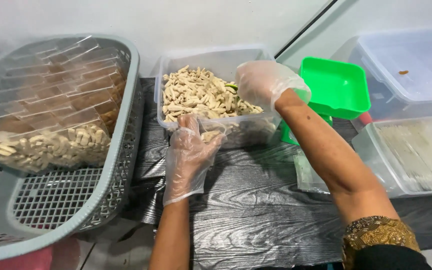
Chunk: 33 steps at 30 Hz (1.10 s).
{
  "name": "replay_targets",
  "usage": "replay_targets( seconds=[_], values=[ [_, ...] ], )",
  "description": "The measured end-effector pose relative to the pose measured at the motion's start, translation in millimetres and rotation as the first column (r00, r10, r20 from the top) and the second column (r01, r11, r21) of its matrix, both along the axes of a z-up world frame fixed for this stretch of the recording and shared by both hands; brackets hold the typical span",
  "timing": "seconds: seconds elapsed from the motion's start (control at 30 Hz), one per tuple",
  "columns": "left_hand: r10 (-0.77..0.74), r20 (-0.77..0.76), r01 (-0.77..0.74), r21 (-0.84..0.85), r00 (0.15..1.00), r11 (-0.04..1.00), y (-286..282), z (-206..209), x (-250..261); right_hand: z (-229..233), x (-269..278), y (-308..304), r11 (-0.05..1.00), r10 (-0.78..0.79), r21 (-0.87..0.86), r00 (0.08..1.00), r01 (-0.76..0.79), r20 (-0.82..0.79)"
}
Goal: Packaging small white snacks from a large container into individual plastic bags using a scoop and hands.
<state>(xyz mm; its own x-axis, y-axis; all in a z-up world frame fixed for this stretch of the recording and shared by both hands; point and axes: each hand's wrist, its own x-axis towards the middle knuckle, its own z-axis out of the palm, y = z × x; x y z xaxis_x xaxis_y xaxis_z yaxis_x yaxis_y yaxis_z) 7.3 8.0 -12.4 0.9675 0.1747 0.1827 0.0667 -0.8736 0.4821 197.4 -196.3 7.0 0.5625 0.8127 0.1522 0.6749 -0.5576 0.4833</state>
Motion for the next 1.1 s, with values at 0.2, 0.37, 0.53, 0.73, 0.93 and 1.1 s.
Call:
replay_targets(
  seconds=[0.2,0.37,0.53,0.73,0.93,1.1],
  values=[
    [-0.028,0.096,0.024,0.042,0.995,0.999,-1,0,1,50,-72,31,0.929,-0.105,0.311,0.947,0.202,-0.303],
    [-0.03,0.111,0.031,-0.013,0.993,0.999,-6,10,-5,14,-28,36,0.927,-0.258,0.23,0.949,0.296,-0.183],
    [-0.023,0.124,0.022,0.009,0.992,1.0,-6,5,-5,97,-93,27,0.847,-0.134,0.386,0.848,0.366,-0.512],
    [-0.008,0.129,-0.004,0.091,0.992,0.996,-6,3,-4,55,-83,1,0.525,0.173,0.754,0.818,0.394,-0.548],
    [0.023,0.159,-0.039,0.093,0.987,0.995,-10,-2,-5,-8,-78,0,0.112,0.421,0.867,0.767,0.485,-0.484],
    [0.012,0.208,-0.042,0.14,0.978,0.989,-7,-10,2,-3,-101,-2,-0.124,0.536,0.922,0.807,0.366,-0.248]
  ],
)
